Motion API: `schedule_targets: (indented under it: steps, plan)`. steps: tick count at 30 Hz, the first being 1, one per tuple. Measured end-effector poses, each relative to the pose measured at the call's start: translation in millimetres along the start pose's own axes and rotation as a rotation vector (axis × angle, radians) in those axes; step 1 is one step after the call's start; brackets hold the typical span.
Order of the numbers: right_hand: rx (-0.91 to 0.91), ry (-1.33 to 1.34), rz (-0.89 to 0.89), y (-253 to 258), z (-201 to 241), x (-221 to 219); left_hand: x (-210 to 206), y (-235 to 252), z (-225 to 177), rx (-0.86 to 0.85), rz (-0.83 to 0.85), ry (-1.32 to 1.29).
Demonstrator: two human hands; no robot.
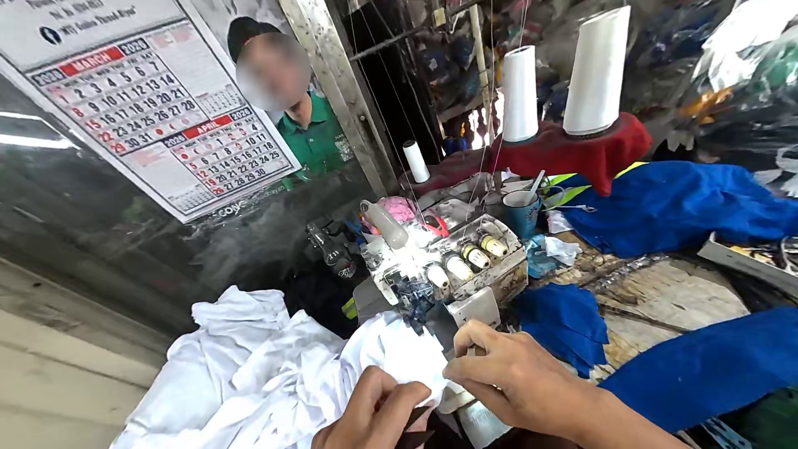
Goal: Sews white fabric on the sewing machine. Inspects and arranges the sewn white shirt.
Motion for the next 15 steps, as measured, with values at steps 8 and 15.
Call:
schedule_targets:
  steps: [8, 15]
  plan:
    - [-0.020, -0.032, 0.084, 0.8, -4.3, 1.6, -38.5, 13.7, 18.5, 0.012, 0.141, -0.028]
    - [-0.059, 0.010, 0.073, 1.0, -4.4, -4.4, -35.5, 9.8, 25.1, 0.070, 0.115, -0.039]
Point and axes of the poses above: each hand's wrist, its own y-axis towards the middle knuckle, its own x-axis out of the back of the hand, z = x × y, the point moved 9 cm from there along y, towards the middle knuckle, and after that the axes turned 15 degrees about z, right-handed, at the moved point
